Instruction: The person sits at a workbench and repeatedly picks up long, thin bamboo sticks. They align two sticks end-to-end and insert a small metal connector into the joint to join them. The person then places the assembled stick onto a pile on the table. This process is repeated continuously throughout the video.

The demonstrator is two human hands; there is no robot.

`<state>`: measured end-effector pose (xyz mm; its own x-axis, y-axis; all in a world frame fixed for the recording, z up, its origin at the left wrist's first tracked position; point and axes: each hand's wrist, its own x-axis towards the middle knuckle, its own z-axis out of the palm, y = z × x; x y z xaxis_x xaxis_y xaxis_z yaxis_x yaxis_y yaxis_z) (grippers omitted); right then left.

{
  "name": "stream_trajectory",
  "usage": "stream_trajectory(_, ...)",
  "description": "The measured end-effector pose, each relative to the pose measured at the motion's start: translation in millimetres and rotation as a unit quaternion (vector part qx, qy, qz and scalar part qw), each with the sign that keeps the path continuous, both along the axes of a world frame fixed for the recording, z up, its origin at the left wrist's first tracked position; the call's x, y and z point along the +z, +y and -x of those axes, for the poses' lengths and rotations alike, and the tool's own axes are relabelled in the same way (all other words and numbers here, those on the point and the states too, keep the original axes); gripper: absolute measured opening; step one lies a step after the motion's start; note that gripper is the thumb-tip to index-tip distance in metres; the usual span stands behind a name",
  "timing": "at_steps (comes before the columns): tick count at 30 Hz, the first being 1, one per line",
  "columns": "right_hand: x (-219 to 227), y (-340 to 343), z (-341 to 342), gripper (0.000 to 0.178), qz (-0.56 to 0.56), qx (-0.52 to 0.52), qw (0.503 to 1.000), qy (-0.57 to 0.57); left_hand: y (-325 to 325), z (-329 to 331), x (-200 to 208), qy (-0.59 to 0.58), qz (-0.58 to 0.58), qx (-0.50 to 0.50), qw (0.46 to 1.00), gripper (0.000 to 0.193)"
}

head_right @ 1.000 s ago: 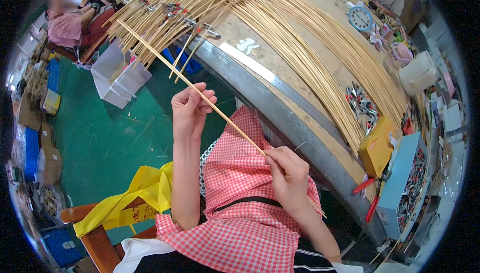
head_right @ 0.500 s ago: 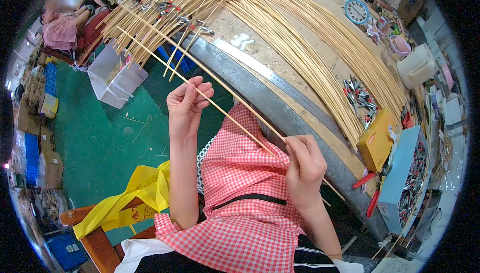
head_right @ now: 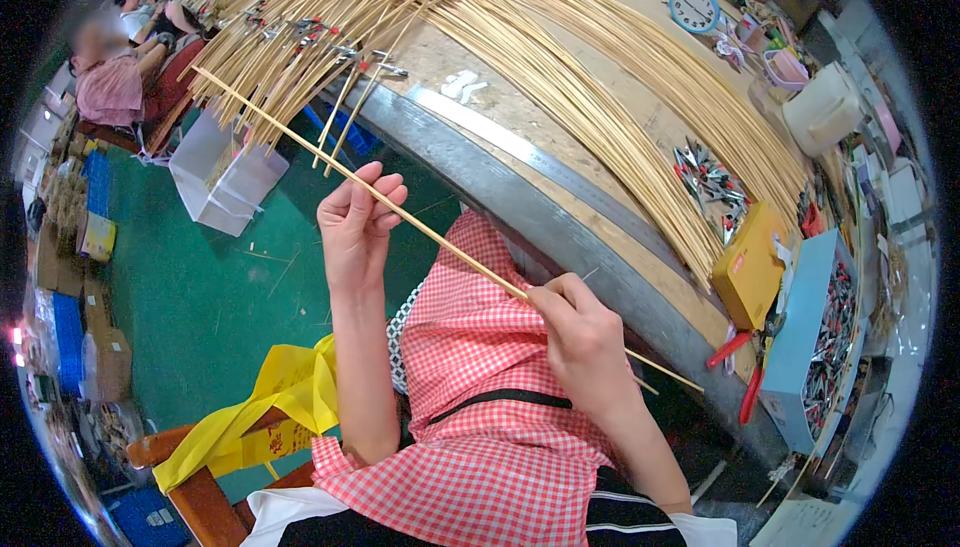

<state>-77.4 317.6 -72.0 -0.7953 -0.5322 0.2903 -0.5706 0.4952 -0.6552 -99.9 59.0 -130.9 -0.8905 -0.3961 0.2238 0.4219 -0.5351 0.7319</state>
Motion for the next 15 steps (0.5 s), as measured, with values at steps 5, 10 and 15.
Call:
stream_trajectory(5,-5.1,1.9,1.8,0.021,0.006,0.035,0.999,-0.022,-5.0,-1.6,-3.4,-0.007,0.010,0.009,1.000,0.027)
stream_trajectory(10,-6.9,26.6,33.9,0.011,-0.019,-0.054,0.997,0.042,-10.8,-1.8,-4.1,0.013,-0.037,0.018,0.999,0.024)
stream_trajectory(15,-12.9,62.5,103.3,0.009,-0.164,-0.234,0.940,0.186,-12.5,0.3,-8.7,0.003,-0.058,0.016,0.998,0.024)
